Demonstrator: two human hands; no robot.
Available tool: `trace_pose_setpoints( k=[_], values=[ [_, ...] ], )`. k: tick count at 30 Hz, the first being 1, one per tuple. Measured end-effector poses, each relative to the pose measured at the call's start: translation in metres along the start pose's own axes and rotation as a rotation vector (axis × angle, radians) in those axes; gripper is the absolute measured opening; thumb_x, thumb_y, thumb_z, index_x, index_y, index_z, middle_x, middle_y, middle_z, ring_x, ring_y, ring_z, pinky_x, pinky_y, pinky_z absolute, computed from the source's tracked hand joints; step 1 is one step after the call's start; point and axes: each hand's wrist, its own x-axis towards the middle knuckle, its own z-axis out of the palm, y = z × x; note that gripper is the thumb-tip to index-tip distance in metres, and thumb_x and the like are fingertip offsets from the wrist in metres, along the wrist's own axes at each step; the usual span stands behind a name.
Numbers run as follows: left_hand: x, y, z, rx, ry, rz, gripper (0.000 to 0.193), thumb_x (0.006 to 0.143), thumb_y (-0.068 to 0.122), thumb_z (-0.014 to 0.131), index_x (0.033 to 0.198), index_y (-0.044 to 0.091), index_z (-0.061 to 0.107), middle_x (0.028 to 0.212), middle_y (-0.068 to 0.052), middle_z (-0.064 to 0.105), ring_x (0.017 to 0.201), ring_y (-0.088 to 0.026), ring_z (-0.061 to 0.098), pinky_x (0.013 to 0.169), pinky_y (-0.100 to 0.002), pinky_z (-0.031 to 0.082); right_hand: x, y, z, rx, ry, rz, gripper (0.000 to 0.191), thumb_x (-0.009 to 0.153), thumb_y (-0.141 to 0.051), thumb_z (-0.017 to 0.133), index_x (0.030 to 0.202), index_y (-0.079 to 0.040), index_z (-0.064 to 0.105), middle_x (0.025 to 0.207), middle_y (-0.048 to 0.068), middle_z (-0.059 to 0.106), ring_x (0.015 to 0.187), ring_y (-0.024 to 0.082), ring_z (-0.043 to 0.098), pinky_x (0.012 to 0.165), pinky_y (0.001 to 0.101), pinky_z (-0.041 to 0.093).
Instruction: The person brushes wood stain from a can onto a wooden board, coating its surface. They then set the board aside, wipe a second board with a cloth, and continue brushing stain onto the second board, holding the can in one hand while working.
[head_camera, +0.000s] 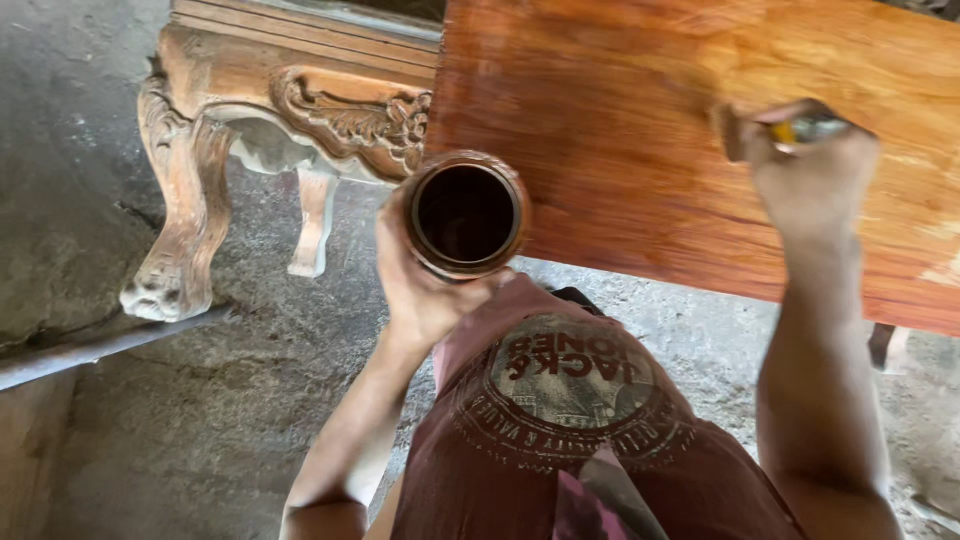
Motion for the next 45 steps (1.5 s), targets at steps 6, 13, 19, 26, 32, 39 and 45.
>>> trace_pose_setpoints(
  k=[6, 13, 19, 26, 32, 39, 45],
  values=[
    [0.008, 0.002, 0.024, 0.327, -0.150, 0.169, 0.108, 0.070, 0.036, 0.098, 0.147, -0.003, 0.034, 0.140, -0.024, 0.049, 0.135, -0.040, 0.049, 0.120, -0.055, 0.038, -0.036, -0.085, -0.068, 0.184, -0.027, 0.084, 0.009, 0.106, 0.005, 0.072, 0.112, 0.007, 0.066, 0.106, 0.017, 0.073, 0.089, 0.018, 0.072, 0.078, 0.0281, 0.060],
    [0.001, 0.027, 0.086, 0.366, -0.235, 0.321, 0.113, 0.071, 0.041, 0.098, 0.148, -0.006, 0.030, 0.143, -0.024, 0.043, 0.136, -0.043, 0.046, 0.121, -0.067, 0.028, -0.043, -0.133, -0.088, 0.270, -0.141, -0.089, 0.018, 0.089, -0.014, 0.084, 0.098, -0.009, 0.070, 0.078, 0.003, 0.069, 0.066, 0.008, 0.065, 0.070, 0.0295, 0.053],
    [-0.017, 0.052, 0.146, 0.424, -0.267, 0.365, 0.107, 0.070, 0.035, 0.095, 0.148, -0.003, 0.033, 0.142, -0.023, 0.046, 0.137, -0.041, 0.047, 0.122, -0.067, 0.027, -0.046, -0.106, -0.053, 0.002, -0.069, -0.329, 0.019, 0.083, -0.022, 0.089, 0.091, -0.014, 0.074, 0.084, 0.003, 0.073, 0.076, 0.016, 0.066, 0.083, 0.0385, 0.046],
    [-0.032, 0.085, 0.244, 0.501, -0.254, 0.412, 0.109, 0.080, 0.052, 0.094, 0.144, -0.011, 0.032, 0.136, -0.027, 0.045, 0.130, -0.044, 0.049, 0.117, -0.070, 0.032, -0.128, 0.018, -0.115, 0.441, 0.160, -0.011, 0.019, 0.092, -0.018, 0.088, 0.098, -0.009, 0.073, 0.084, 0.003, 0.075, 0.072, 0.012, 0.070, 0.075, 0.0332, 0.052],
    [-0.044, 0.118, 0.331, 0.554, -0.332, 0.483, 0.102, 0.080, 0.049, 0.095, 0.141, -0.011, 0.039, 0.135, -0.026, 0.046, 0.126, -0.045, 0.051, 0.112, -0.070, 0.038, -0.167, 0.081, -0.204, 0.878, 0.398, 0.452, 0.014, 0.095, -0.008, 0.083, 0.099, -0.002, 0.072, 0.089, 0.009, 0.074, 0.078, 0.017, 0.072, 0.074, 0.0296, 0.058],
    [-0.044, 0.125, 0.388, 0.403, -0.401, 0.447, 0.107, 0.071, 0.043, 0.099, 0.145, -0.004, 0.039, 0.139, -0.023, 0.044, 0.129, -0.043, 0.049, 0.112, -0.058, 0.043, -0.247, 0.198, -0.252, 1.154, 0.780, 0.530, 0.012, 0.100, 0.002, 0.076, 0.104, 0.004, 0.065, 0.090, 0.011, 0.069, 0.084, 0.025, 0.073, 0.084, 0.0454, 0.066],
    [-0.045, 0.118, 0.378, 0.305, -0.424, 0.314, 0.111, 0.071, 0.034, 0.104, 0.149, -0.003, 0.034, 0.140, -0.020, 0.049, 0.130, -0.035, 0.057, 0.111, -0.047, 0.052, -0.268, 0.285, -0.241, 0.052, 0.719, 0.585, 0.008, 0.099, 0.002, 0.063, 0.100, -0.003, 0.069, 0.091, 0.007, 0.075, 0.074, 0.018, 0.072, 0.067, 0.0363, 0.063]
  ],
)
